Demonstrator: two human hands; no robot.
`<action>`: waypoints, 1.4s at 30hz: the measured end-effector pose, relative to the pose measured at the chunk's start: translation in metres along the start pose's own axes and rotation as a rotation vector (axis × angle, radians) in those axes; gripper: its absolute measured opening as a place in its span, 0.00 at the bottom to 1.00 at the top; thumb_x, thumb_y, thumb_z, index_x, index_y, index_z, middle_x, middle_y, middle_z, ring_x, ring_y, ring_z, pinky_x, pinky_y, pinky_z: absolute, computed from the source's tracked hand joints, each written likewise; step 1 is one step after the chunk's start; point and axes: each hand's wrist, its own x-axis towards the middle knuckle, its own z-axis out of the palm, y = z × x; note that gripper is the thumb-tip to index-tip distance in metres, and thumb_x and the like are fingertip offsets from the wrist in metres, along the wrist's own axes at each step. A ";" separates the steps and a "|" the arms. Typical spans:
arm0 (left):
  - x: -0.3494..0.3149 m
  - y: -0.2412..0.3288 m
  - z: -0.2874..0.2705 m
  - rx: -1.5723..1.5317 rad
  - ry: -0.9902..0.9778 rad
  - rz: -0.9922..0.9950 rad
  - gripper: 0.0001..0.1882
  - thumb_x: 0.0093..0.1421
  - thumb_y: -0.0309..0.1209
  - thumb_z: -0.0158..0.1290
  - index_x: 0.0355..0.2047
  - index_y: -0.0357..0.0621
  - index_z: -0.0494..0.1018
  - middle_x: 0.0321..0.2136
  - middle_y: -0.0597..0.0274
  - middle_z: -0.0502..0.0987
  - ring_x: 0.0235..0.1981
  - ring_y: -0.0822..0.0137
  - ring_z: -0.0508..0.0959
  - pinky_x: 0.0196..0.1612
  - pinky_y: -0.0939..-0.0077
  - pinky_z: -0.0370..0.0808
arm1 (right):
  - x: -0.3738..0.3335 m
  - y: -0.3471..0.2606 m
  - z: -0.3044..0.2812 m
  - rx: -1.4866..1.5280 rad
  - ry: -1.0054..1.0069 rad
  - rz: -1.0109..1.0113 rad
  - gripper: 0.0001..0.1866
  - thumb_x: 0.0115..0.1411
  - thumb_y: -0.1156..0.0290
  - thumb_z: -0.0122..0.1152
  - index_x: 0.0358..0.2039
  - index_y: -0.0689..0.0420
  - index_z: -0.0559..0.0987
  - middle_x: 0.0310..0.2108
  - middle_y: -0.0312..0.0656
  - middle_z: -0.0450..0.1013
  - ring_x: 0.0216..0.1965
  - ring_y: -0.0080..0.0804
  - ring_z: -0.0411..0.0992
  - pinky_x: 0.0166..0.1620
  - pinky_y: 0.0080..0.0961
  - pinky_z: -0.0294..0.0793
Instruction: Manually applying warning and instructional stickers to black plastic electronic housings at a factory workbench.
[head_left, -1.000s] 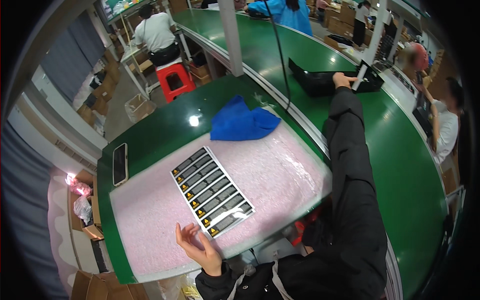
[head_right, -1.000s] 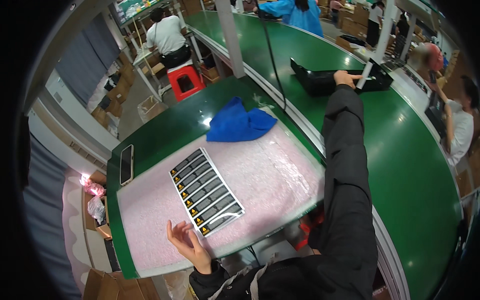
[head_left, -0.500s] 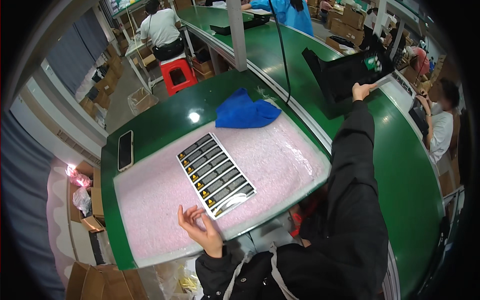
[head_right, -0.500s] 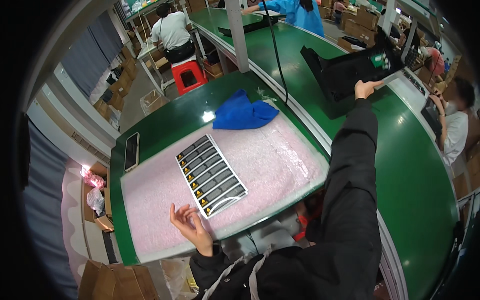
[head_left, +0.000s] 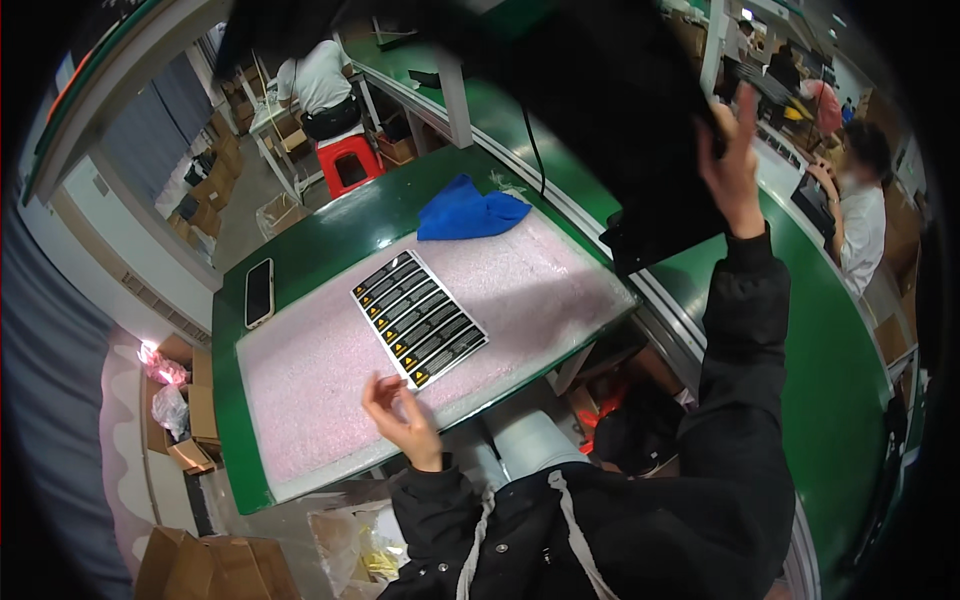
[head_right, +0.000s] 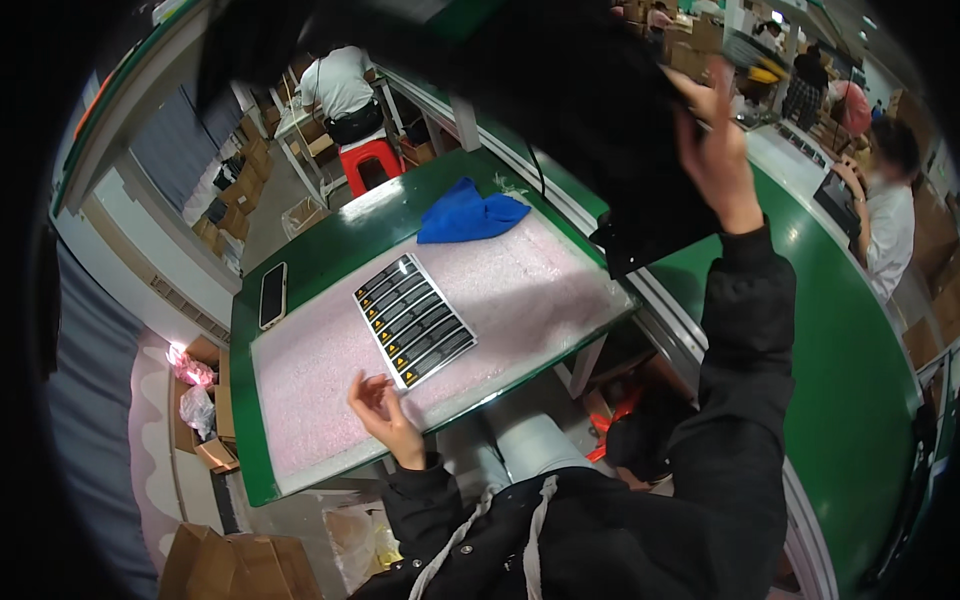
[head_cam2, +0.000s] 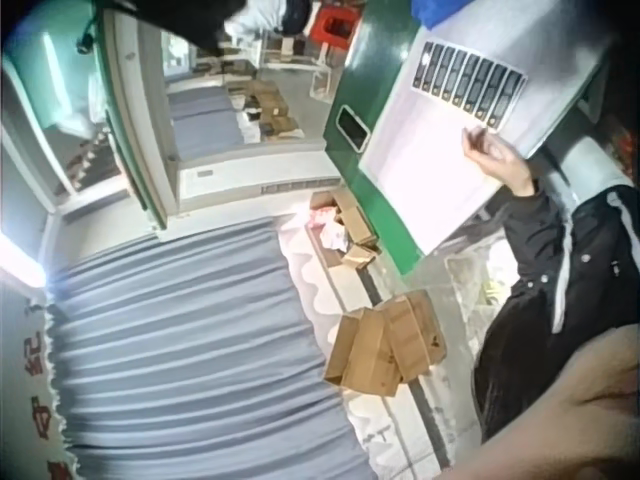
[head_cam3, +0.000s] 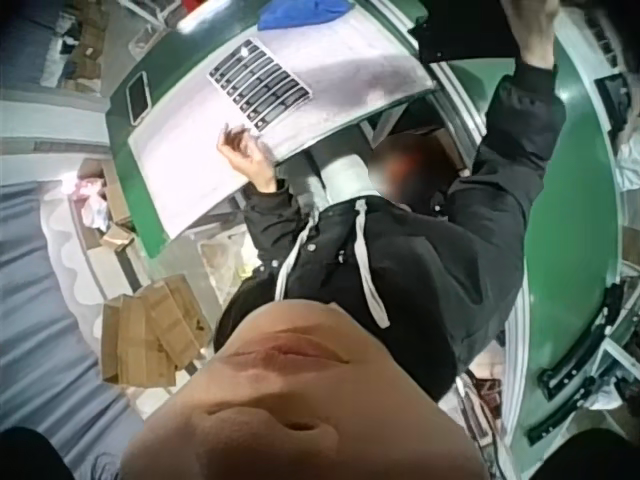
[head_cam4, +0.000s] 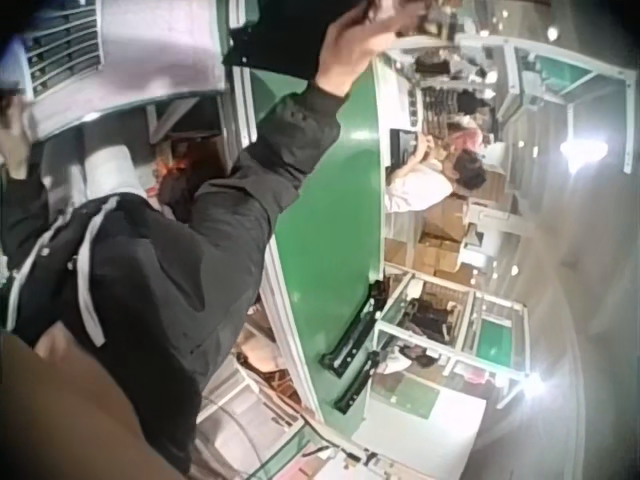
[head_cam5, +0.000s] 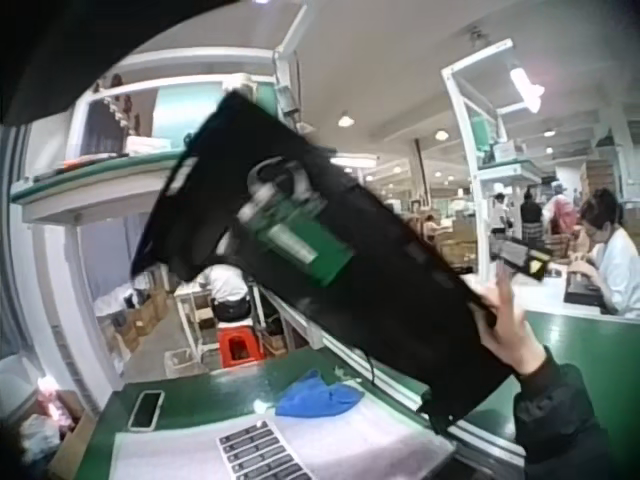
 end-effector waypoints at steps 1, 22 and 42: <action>-0.005 0.006 0.001 0.007 -0.039 -0.019 0.20 0.57 0.20 0.45 0.50 0.38 0.61 0.36 0.59 0.68 0.35 0.70 0.70 0.43 0.77 0.67 | 0.004 -0.016 0.005 0.077 -0.093 -0.065 0.33 0.53 0.84 0.51 0.60 0.60 0.55 0.54 0.44 0.65 0.46 0.37 0.70 0.43 0.23 0.70; -0.010 0.098 0.043 -0.535 -0.556 -0.254 0.22 0.66 0.40 0.37 0.38 0.29 0.70 0.34 0.54 0.76 0.36 0.68 0.74 0.44 0.76 0.68 | 0.000 -0.166 0.031 0.645 -0.629 -0.394 0.22 0.51 0.77 0.52 0.49 0.60 0.69 0.43 0.43 0.70 0.39 0.34 0.67 0.38 0.25 0.68; -0.018 0.101 0.024 -0.592 -0.523 -0.333 0.16 0.61 0.33 0.46 0.24 0.28 0.70 0.09 0.68 0.63 0.08 0.81 0.57 0.14 0.87 0.50 | -0.018 -0.141 0.052 1.015 -0.188 -0.394 0.09 0.52 0.71 0.64 0.24 0.60 0.73 0.21 0.38 0.68 0.24 0.26 0.67 0.30 0.19 0.64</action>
